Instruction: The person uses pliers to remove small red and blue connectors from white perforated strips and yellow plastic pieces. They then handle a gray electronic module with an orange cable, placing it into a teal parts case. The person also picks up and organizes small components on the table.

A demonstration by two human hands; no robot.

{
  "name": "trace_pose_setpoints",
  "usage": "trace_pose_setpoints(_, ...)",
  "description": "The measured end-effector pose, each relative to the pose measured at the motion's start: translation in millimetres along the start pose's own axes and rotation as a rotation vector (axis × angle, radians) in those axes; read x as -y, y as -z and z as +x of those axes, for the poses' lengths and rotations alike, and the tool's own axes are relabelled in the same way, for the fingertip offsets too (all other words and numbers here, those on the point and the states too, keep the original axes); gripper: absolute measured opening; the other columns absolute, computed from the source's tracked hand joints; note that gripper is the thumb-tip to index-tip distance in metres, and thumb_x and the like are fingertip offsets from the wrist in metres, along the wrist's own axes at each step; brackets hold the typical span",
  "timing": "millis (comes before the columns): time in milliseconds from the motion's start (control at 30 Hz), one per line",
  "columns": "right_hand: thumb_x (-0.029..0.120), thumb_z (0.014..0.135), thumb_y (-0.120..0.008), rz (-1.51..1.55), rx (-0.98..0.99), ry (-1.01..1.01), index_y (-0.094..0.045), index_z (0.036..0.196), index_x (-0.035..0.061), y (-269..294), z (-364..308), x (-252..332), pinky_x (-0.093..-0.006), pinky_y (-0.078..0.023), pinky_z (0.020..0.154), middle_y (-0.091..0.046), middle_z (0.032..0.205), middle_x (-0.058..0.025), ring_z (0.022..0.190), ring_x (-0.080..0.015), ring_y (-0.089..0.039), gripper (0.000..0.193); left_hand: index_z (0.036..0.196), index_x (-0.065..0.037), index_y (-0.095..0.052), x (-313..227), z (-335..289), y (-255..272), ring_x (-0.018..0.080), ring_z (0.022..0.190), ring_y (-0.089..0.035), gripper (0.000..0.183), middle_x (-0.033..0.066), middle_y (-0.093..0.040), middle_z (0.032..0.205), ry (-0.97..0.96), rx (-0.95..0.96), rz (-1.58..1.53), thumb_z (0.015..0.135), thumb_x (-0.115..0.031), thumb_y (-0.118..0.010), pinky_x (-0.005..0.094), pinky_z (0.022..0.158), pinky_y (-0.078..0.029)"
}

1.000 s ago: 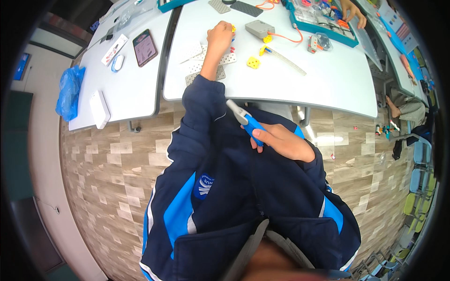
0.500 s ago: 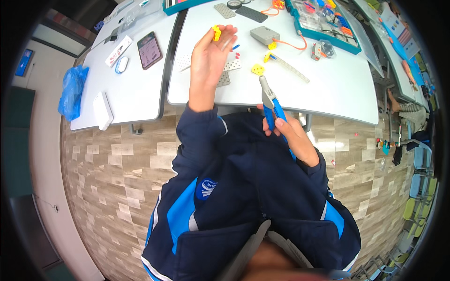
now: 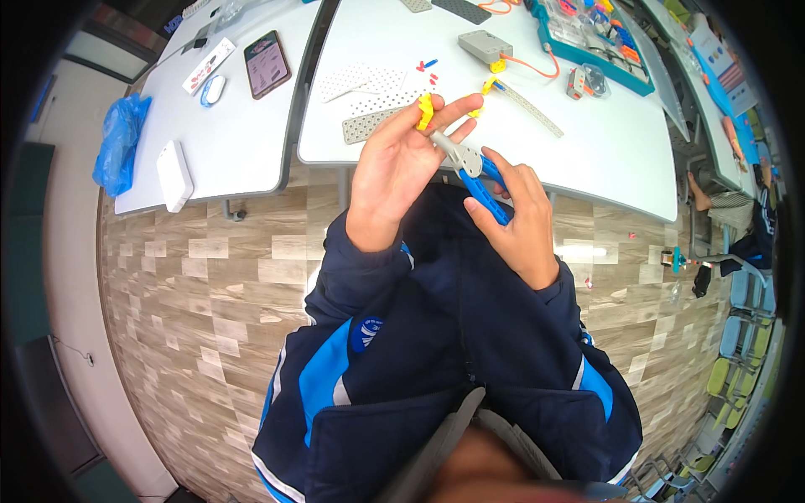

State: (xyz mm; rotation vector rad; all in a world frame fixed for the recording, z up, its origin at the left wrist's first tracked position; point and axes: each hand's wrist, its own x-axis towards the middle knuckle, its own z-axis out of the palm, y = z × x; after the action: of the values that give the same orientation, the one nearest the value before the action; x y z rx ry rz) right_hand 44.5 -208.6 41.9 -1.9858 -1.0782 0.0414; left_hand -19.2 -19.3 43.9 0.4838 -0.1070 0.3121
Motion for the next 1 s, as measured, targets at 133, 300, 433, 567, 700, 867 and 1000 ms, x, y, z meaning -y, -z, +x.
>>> trace_pose_setpoints(133,0.022,0.077,-0.081,-0.048,-0.063,0.057,-0.059,0.136,0.0032,-3,-1,-3,-0.0377,-0.047,0.075,-0.055,0.091,-0.0118,0.084,-0.0259,-0.055,0.066,0.107,0.000,-0.066,1,-4,-4,0.0397,0.137,-0.049,0.028,0.0324,-0.059,0.132,-0.025,-0.049,0.110,0.106,-0.017,-0.044,0.0494,0.118,-0.034)
trace_pose_setpoints(300,0.013,0.075,-0.080,-0.038,-0.104,0.078,-0.060,0.137,0.0058,-3,-3,-6,-0.0357,-0.048,0.078,-0.055,0.095,-0.0110,0.084,-0.0246,-0.056,0.066,0.104,0.001,-0.064,0,-6,-4,0.0419,0.145,-0.037,0.027,0.0362,-0.049,0.142,0.031,-0.013,0.158,0.105,-0.017,-0.045,0.0537,0.121,-0.028)
trace_pose_setpoints(433,0.016,0.071,-0.082,-0.075,-0.123,0.139,-0.060,0.135,0.0048,1,-1,-9,-0.0373,-0.047,0.076,-0.054,0.093,-0.0114,0.085,-0.0267,-0.055,0.069,0.102,0.001,-0.061,4,-3,-1,0.0433,0.149,-0.028,0.026,0.0406,-0.036,0.150,0.093,-0.026,0.048,0.106,-0.018,-0.045,0.0571,0.124,-0.023)
trace_pose_setpoints(567,0.017,0.068,-0.084,-0.084,-0.151,0.164,-0.062,0.134,0.0051,4,-1,-12,-0.0383,-0.047,0.075,-0.053,0.092,-0.0115,0.085,-0.0282,-0.055,0.071,0.102,0.000,-0.060,5,-3,2,0.0448,0.149,-0.027,0.026,0.0406,-0.033,0.152,0.104,0.032,-0.020,0.106,-0.019,-0.043,0.0573,0.124,-0.023)
trace_pose_setpoints(700,0.018,0.068,-0.084,-0.110,-0.154,0.158,-0.062,0.134,0.0053,5,-2,-13,-0.0385,-0.047,0.074,-0.053,0.091,-0.0115,0.085,-0.0280,-0.055,0.071,0.102,-0.001,-0.060,5,-6,1,0.0467,0.148,-0.029,0.028,0.0403,-0.036,0.150,0.102,0.008,0.012,0.106,-0.021,-0.042,0.0584,0.123,-0.025)
trace_pose_setpoints(867,0.012,0.066,-0.083,-0.135,-0.161,0.173,-0.063,0.134,0.0056,8,-2,-14,-0.0353,-0.047,0.074,-0.053,0.090,-0.0095,0.082,-0.0237,-0.056,0.072,0.102,0.000,-0.061,10,-6,-2,0.0473,0.145,-0.034,0.030,0.0399,-0.043,0.144,0.109,0.009,0.045,0.106,-0.023,-0.042,0.0591,0.121,-0.028)
trace_pose_setpoints(1000,0.014,0.075,-0.080,-0.111,-0.149,0.194,-0.067,0.125,0.0024,8,-3,-13,-0.0351,-0.047,0.069,-0.054,0.082,-0.0088,0.073,-0.0237,-0.055,0.053,0.101,0.000,-0.061,10,-5,3,0.0465,0.143,-0.037,0.030,0.0364,-0.050,0.140,0.114,0.008,0.094,0.106,-0.023,-0.043,0.0595,0.122,-0.027)
